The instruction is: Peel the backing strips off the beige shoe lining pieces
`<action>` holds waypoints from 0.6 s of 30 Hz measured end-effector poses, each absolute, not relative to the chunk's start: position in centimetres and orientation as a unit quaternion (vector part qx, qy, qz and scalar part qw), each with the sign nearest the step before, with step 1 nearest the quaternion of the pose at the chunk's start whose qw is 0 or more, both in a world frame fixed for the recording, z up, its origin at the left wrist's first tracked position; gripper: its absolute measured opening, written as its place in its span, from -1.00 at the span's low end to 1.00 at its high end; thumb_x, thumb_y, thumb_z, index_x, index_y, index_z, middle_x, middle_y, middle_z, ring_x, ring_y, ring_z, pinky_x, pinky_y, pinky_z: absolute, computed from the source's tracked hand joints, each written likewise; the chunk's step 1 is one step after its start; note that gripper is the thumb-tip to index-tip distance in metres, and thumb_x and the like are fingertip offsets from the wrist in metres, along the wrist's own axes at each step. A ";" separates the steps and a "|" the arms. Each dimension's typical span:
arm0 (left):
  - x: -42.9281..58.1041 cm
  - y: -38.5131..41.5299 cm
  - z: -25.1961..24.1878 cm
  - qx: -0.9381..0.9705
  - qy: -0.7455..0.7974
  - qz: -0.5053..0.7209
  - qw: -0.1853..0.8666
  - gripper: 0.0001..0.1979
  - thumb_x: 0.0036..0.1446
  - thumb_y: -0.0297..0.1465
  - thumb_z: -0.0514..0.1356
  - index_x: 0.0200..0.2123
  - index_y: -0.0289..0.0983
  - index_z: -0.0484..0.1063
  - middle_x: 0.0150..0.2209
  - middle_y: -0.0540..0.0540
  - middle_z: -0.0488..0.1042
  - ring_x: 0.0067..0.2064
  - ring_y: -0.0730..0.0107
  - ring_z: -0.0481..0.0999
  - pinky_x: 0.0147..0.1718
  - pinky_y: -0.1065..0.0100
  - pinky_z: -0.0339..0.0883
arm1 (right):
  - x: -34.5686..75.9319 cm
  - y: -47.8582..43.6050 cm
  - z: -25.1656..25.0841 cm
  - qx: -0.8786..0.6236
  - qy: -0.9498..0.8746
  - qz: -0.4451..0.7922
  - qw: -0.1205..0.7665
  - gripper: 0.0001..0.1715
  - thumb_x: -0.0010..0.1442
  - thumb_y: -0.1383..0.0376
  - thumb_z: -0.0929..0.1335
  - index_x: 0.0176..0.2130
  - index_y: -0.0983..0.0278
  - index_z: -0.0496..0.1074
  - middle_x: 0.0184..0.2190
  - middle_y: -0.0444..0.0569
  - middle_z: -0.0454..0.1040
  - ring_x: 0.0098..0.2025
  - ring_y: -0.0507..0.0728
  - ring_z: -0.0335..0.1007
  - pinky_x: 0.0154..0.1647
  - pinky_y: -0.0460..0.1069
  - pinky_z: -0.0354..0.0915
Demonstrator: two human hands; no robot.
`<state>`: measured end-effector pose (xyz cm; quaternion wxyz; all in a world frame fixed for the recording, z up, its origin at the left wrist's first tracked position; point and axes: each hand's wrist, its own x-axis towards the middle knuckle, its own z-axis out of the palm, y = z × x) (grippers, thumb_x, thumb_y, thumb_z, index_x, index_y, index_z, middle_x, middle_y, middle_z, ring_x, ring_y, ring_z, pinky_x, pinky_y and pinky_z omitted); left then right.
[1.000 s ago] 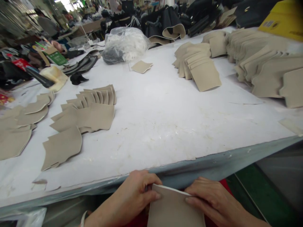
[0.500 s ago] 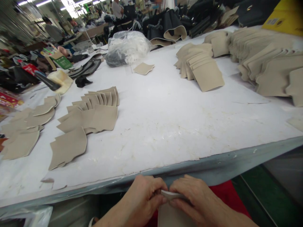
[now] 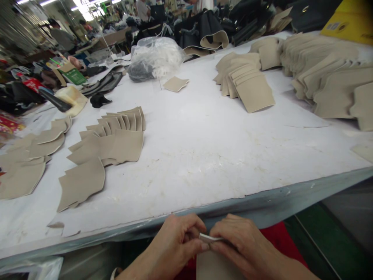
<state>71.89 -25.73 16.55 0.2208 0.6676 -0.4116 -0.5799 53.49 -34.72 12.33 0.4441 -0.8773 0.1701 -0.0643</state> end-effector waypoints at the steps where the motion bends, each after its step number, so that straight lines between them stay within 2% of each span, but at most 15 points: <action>1: 72.0 -25.7 16.7 0.667 -0.412 -0.579 0.223 -0.91 0.10 -0.39 0.23 -0.33 -0.29 0.49 -0.55 0.10 0.32 -0.50 0.53 0.22 -0.52 0.49 0.01 | 53.5 -34.8 12.5 -0.881 0.172 -0.057 0.436 -0.79 0.29 0.37 0.29 -0.39 0.27 0.41 -0.46 -0.12 0.48 -0.42 0.09 0.33 -0.39 -0.03 0.07; 4: 72.1 -25.7 16.8 0.671 -0.447 -0.546 0.225 -0.83 0.18 -0.33 0.18 -0.39 -0.30 0.50 -0.55 0.07 0.36 -0.48 0.50 0.29 -0.50 0.48 0.06 | 53.6 -35.0 13.1 -0.886 0.180 -0.038 0.425 -0.84 0.27 0.42 0.31 -0.37 0.27 0.41 -0.43 -0.12 0.50 -0.40 0.10 0.34 -0.37 -0.03 0.10; 8: 72.1 -25.6 16.7 0.654 -0.523 -0.493 0.236 -0.83 0.19 -0.39 0.19 -0.42 -0.28 0.52 -0.47 0.02 0.47 -0.39 0.46 0.38 -0.39 0.49 0.15 | 54.0 -35.0 13.5 -0.888 0.166 -0.031 0.428 -0.81 0.32 0.43 0.27 -0.33 0.27 0.41 -0.38 -0.12 0.51 -0.35 0.10 0.37 -0.28 -0.01 0.15; 12: 72.1 -25.6 16.7 0.657 -0.506 -0.512 0.224 -0.87 0.16 -0.39 0.23 -0.42 -0.29 0.50 -0.52 0.04 0.45 -0.47 0.51 0.35 -0.49 0.50 0.10 | 54.3 -34.9 13.4 -0.902 0.121 -0.040 0.413 -0.70 0.39 0.40 0.18 -0.35 0.28 0.38 -0.40 -0.12 0.48 -0.37 0.08 0.34 -0.27 0.01 0.11; 18: 72.1 -25.3 16.6 0.624 -0.563 -0.464 0.281 -0.75 0.23 -0.34 0.19 -0.48 -0.30 0.47 -0.57 0.04 0.39 -0.50 0.52 0.33 -0.51 0.50 0.09 | 53.4 -35.5 14.3 -0.907 0.091 -0.043 0.409 -0.59 0.42 0.37 0.06 -0.43 0.25 0.23 -0.50 -0.17 0.36 -0.45 0.03 0.22 -0.24 0.05 0.06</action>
